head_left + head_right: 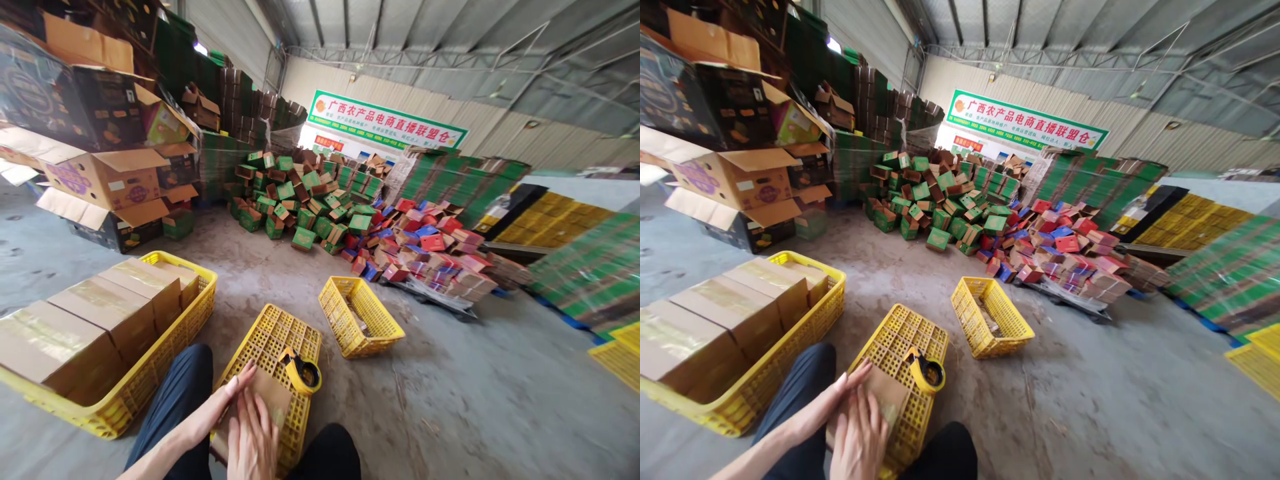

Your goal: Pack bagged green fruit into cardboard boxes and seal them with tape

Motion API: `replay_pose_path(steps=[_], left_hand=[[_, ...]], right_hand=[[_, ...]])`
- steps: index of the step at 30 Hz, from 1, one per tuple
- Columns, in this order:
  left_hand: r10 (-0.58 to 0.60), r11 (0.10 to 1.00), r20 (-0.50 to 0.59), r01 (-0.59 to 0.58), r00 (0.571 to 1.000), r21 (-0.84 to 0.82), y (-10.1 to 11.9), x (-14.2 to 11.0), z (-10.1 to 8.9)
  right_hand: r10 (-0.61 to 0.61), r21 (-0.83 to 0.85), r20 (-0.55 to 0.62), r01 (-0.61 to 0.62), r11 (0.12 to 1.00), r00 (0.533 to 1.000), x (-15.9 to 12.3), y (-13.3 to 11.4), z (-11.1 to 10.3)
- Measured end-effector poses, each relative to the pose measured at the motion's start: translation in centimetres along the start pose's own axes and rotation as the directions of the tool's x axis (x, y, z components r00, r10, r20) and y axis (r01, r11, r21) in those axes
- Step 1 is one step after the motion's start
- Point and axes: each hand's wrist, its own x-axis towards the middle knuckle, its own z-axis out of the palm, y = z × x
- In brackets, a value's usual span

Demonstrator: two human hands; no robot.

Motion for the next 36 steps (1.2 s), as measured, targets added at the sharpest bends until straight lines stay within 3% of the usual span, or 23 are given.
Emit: replay_pose_path(steps=[3, 6, 12, 15, 18, 22, 25, 29, 33, 36], left_hand=[[0.147, 0.986, 0.029, -0.149, 0.989, 0.077, -0.5, -2.2, -0.1], [0.219, 0.964, 0.048, -0.224, 0.975, 0.141, -1.5, -3.5, 0.7], [0.290, 0.885, 0.045, -0.286, 0.956, 0.367, -1.5, -3.7, 1.0], [0.335, 0.823, 0.047, -0.316, 0.941, 0.471, -1.7, -3.8, 0.7], [0.373, 0.770, 0.024, -0.324, 0.927, 0.549, -2.0, -4.1, 0.9], [0.394, 0.726, 0.003, -0.314, 0.919, 0.612, -1.9, -4.1, 1.7], [0.397, 0.696, 0.007, -0.306, 0.918, 0.650, -1.5, -3.6, 1.9], [0.406, 0.658, 0.027, -0.313, 0.913, 0.684, -0.9, -2.6, 1.7], [0.408, 0.636, 0.042, -0.317, 0.912, 0.704, -0.4, -1.9, 2.2], [0.408, 0.630, 0.016, -0.294, 0.913, 0.719, -0.4, -1.8, 3.0]], right_hand=[[-0.064, -0.032, -0.082, 0.061, 0.998, 0.995, -0.5, 0.1, 0.5], [-0.149, -0.092, -0.181, 0.134, 0.987, 0.972, -1.1, 0.3, 0.2], [-0.188, -0.209, -0.196, 0.146, 0.967, 0.962, -1.3, 1.5, -2.9], [-0.095, -0.202, -0.144, 0.065, 0.977, 0.985, -1.7, 2.7, -4.5], [-0.004, -0.082, -0.107, -0.004, 0.997, 0.994, -2.8, 3.7, -5.2], [0.168, 0.234, -0.168, -0.126, 0.964, 0.971, -4.1, 4.2, -4.3], [0.257, 0.374, -0.150, -0.186, 0.909, 0.955, -4.1, 4.1, -3.4], [0.427, 0.442, -0.147, -0.327, 0.835, 0.892, -2.1, 3.4, -3.2], [0.593, 0.469, -0.004, -0.522, 0.712, 0.805, 0.1, 3.4, -3.9], [0.635, 0.509, 0.039, -0.562, 0.652, 0.771, 1.0, 3.8, -4.5]])
